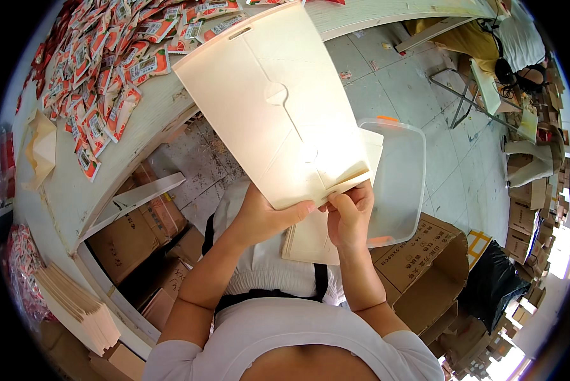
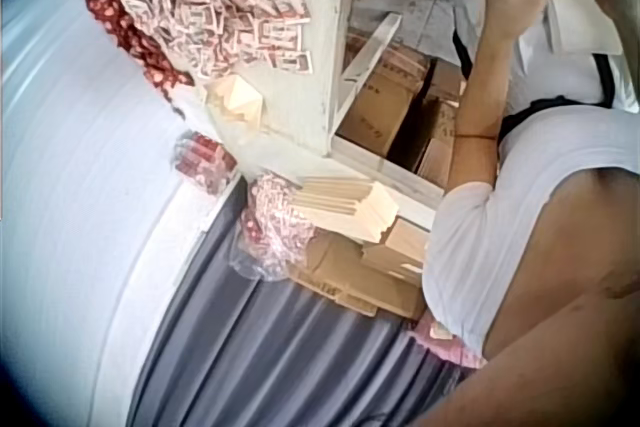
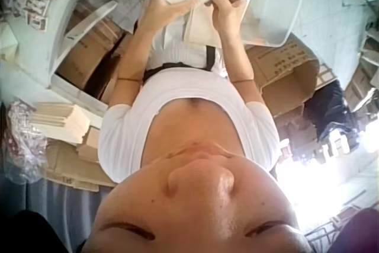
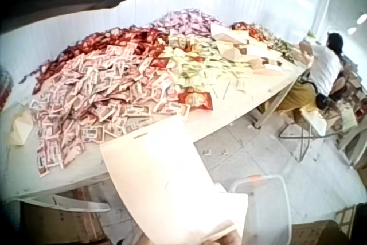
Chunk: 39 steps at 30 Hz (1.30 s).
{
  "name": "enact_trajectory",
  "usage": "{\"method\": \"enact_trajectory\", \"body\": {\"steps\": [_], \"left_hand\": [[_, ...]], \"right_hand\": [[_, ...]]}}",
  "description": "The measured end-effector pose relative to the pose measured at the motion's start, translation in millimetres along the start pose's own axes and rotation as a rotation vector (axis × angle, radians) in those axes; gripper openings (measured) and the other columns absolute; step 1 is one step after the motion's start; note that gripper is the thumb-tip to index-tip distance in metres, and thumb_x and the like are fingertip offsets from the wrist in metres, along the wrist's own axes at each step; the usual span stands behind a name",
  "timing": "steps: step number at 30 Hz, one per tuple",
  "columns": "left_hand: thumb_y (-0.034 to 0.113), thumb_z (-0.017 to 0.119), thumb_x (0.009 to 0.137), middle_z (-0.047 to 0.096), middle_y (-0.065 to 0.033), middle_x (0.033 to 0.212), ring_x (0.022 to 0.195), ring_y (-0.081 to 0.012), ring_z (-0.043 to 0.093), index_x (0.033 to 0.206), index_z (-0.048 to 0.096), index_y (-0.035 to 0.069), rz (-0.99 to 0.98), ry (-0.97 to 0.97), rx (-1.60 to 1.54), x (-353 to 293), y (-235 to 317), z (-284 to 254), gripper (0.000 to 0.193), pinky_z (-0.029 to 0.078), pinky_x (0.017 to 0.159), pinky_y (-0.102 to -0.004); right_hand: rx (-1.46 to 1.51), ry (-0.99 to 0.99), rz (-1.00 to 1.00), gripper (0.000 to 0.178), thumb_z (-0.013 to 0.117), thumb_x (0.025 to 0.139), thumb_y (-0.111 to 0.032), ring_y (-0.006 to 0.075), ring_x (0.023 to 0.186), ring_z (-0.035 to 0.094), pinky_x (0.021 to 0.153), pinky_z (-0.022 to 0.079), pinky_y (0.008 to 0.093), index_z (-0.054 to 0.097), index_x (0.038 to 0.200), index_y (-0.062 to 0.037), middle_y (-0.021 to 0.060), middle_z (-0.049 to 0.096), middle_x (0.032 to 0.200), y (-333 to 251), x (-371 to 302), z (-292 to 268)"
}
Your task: The person folds flat cardboard sheets into rectangular boxes by hand, stacks them, and places them into a clear plastic container.
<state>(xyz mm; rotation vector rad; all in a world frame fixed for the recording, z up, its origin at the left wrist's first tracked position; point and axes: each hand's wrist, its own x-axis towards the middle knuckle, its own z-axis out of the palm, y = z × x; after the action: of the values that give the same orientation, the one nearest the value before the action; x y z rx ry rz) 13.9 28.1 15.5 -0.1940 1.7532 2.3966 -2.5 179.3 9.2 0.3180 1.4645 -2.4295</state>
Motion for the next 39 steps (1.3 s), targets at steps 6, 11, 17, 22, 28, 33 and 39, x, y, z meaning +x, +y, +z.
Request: {"method": "enact_trajectory", "body": {"steps": [6, 11, 17, 22, 28, 33, 39], "left_hand": [[0.000, 0.061, 0.070, 0.058, -0.0060, 0.089, 0.078, -0.0087, 0.055, 0.097, 0.053, -0.003, 0.011, 0.062, -0.031, 1.0, 0.7, 2.7, 0.028, 0.047, 0.066, -0.0239], [0.000, 0.063, 0.070, 0.056, -0.0071, 0.095, 0.084, -0.0106, 0.054, 0.102, 0.051, -0.002, -0.002, 0.031, 0.014, -1.4, 0.7, -4.3, 0.035, 0.046, 0.069, -0.0247], [0.003, 0.063, 0.069, 0.058, -0.0076, 0.088, 0.077, -0.0135, 0.055, 0.100, 0.052, -0.002, 0.113, 0.045, 0.109, -6.2, -0.5, 3.3, 0.033, 0.046, 0.066, -0.0269], [0.004, 0.063, 0.070, 0.056, -0.0044, 0.086, 0.071, -0.0082, 0.052, 0.099, 0.051, -0.001, 0.147, 0.035, 0.148, -3.6, -1.7, 2.3, 0.031, 0.044, 0.057, -0.0235], [0.003, 0.063, 0.069, 0.056, -0.0059, 0.086, 0.078, -0.0128, 0.053, 0.098, 0.052, 0.000, 0.309, -0.012, 0.237, 1.4, -16.3, 1.9, 0.032, 0.045, 0.065, -0.0274], [0.005, 0.064, 0.069, 0.055, -0.0085, 0.097, 0.088, -0.0140, 0.052, 0.106, 0.050, -0.001, 0.115, -0.006, 0.035, 2.3, -13.2, 0.0, 0.040, 0.045, 0.073, -0.0289], [0.008, 0.064, 0.067, 0.043, -0.0159, 0.120, 0.112, -0.0223, 0.039, 0.122, 0.037, -0.001, 0.130, 0.000, -0.061, -2.1, -30.5, 14.6, 0.063, 0.035, 0.092, -0.0335]], "right_hand": [[-0.105, -0.064, -0.059, 0.039, 0.050, 0.072, 0.009, 0.0213, 0.085, 0.058, 0.066, 0.052, 0.0320, 0.039, 0.109, 0.0043, 0.0143, 0.054, 0.097, -9.7, -1.2, 3.7], [-0.175, -0.032, -0.121, 0.042, 0.049, 0.069, 0.011, 0.0213, 0.087, 0.057, 0.069, 0.051, 0.0333, 0.038, 0.108, 0.0048, 0.0150, 0.053, 0.098, -6.1, -0.1, 6.7], [-0.090, 0.001, -0.113, 0.051, 0.046, 0.064, 0.007, 0.0227, 0.097, 0.053, 0.083, 0.044, 0.0329, 0.037, 0.114, 0.0055, 0.0149, 0.051, 0.106, 0.8, 1.4, -1.0], [-0.133, -0.017, -0.137, 0.052, 0.047, 0.063, 0.002, 0.0231, 0.099, 0.053, 0.086, 0.044, 0.0339, 0.039, 0.113, 0.0053, 0.0160, 0.051, 0.108, -0.4, 4.9, -3.5], [-0.071, -0.005, -0.059, 0.050, 0.046, 0.063, 0.008, 0.0216, 0.103, 0.050, 0.090, 0.038, 0.0336, 0.039, 0.112, 0.0048, 0.0141, 0.050, 0.110, 1.3, 12.4, -7.6], [-0.053, -0.184, -0.159, 0.052, 0.050, 0.071, -0.002, 0.0248, 0.109, 0.046, 0.092, 0.039, 0.0369, 0.036, 0.121, 0.0022, 0.0141, 0.049, 0.116, 2.4, 11.0, -6.0], [-0.120, 0.030, -0.259, 0.040, 0.050, 0.086, -0.019, 0.0221, 0.105, 0.049, 0.089, 0.041, 0.0342, 0.040, 0.119, 0.0013, 0.0138, 0.047, 0.118, 17.7, 15.6, -24.0]]}}
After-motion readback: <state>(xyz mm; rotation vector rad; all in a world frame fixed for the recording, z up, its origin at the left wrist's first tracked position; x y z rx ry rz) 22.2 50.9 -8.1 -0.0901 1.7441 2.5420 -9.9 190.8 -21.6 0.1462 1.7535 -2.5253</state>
